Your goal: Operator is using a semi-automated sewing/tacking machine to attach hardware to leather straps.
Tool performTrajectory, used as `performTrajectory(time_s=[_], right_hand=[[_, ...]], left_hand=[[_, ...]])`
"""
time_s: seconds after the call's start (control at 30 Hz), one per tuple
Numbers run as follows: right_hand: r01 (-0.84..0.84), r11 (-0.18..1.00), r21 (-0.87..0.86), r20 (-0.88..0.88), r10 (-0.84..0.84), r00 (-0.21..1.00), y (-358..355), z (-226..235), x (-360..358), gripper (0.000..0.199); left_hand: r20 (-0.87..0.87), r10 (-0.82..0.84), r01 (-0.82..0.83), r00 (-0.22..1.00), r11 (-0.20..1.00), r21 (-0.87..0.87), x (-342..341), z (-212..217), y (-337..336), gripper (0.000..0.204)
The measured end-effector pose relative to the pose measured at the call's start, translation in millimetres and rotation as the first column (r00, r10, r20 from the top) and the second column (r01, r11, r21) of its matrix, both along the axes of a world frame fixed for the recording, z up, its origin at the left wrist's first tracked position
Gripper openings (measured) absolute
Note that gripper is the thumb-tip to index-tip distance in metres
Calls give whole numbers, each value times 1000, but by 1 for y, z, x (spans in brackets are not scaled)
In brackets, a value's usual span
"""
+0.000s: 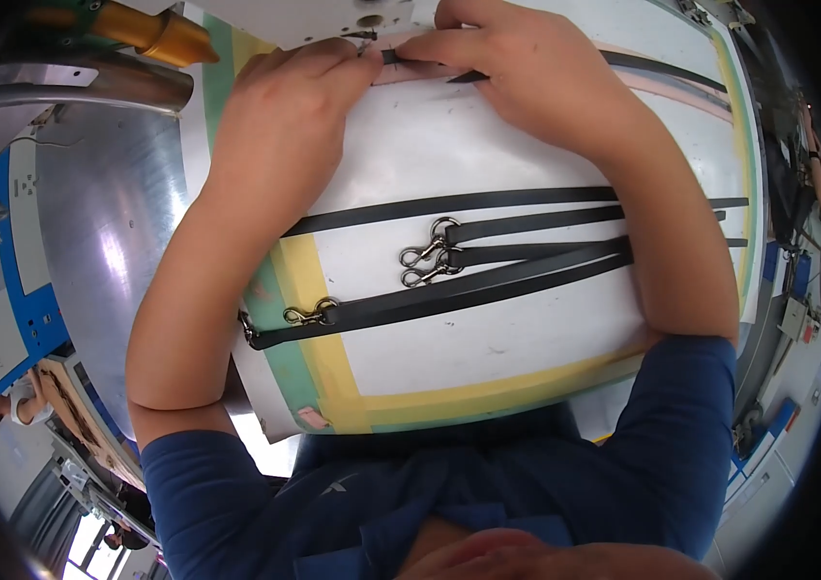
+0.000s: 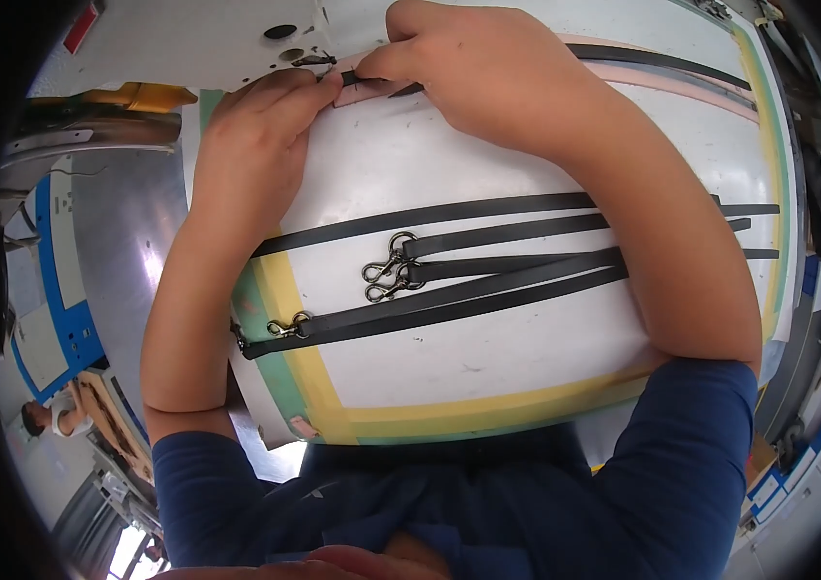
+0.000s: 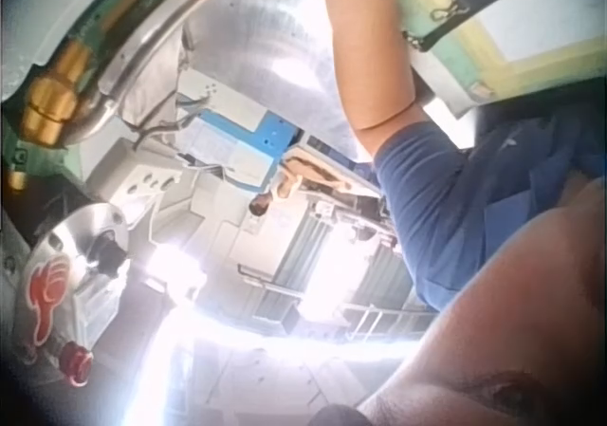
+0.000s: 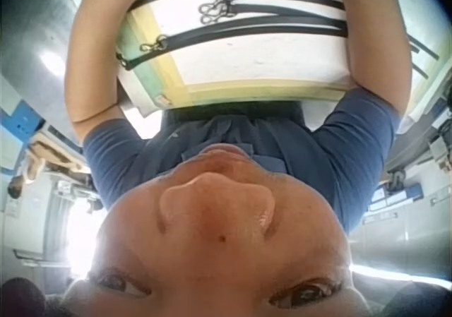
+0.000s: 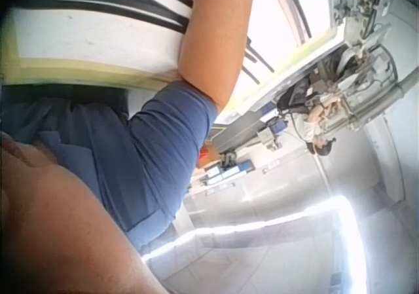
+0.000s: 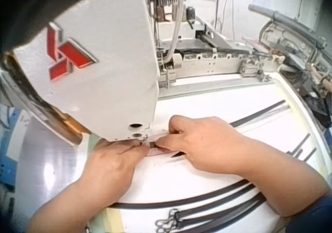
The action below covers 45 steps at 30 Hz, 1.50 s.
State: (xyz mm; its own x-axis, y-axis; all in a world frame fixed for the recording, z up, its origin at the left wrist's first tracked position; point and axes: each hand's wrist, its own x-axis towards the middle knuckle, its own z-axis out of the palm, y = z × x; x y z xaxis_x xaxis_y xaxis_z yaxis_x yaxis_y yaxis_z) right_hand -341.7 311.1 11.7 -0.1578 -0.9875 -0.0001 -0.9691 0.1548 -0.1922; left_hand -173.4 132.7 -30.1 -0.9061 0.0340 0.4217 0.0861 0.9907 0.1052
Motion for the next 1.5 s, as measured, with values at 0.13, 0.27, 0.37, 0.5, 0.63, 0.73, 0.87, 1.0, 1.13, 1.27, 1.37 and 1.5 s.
performTrajectory(time_s=[0.13,0.27,0.37,0.5,0.63,0.73,0.87,1.0,1.13,1.27,1.37,1.5], right_hand=[[-29,1000,-3,-56,29,998,1,6,4,33],[-77,995,-60,-193,64,979,4,6,12,31],[-110,960,-259,-168,68,983,1,15,13,26],[257,964,-71,65,-253,965,-13,19,5,20],[339,938,73,126,-346,930,-38,31,9,32],[216,976,-1,167,-213,963,-45,24,1,40],[297,949,109,-81,-289,954,-39,18,-21,51],[282,927,248,-271,-213,939,-20,26,-42,57],[382,876,295,-322,-286,903,20,29,-71,62],[498,809,312,-389,-369,844,65,31,-102,63],[514,803,301,-423,-371,827,103,36,-128,65],[662,666,344,-517,-453,726,149,41,-159,69]], left_hand=[[-2,8,-8,1000,1000,7,0,1,1,28],[20,30,-30,999,999,17,1,1,3,30],[62,35,-38,997,998,42,2,3,5,31],[0,23,-23,1000,999,-25,3,2,7,32],[40,-9,11,999,998,-56,2,4,4,31],[94,18,-15,995,999,-34,1,7,4,33],[93,-9,15,996,998,-61,-4,17,11,33],[96,45,-42,994,998,-36,2,21,15,32],[8,2,-1,1000,992,-129,5,-4,-4,38],[76,49,-41,996,994,-103,5,-6,-5,43],[87,61,-53,994,994,-92,6,-7,-3,43],[99,58,-48,993,994,-99,7,-3,1,44]])
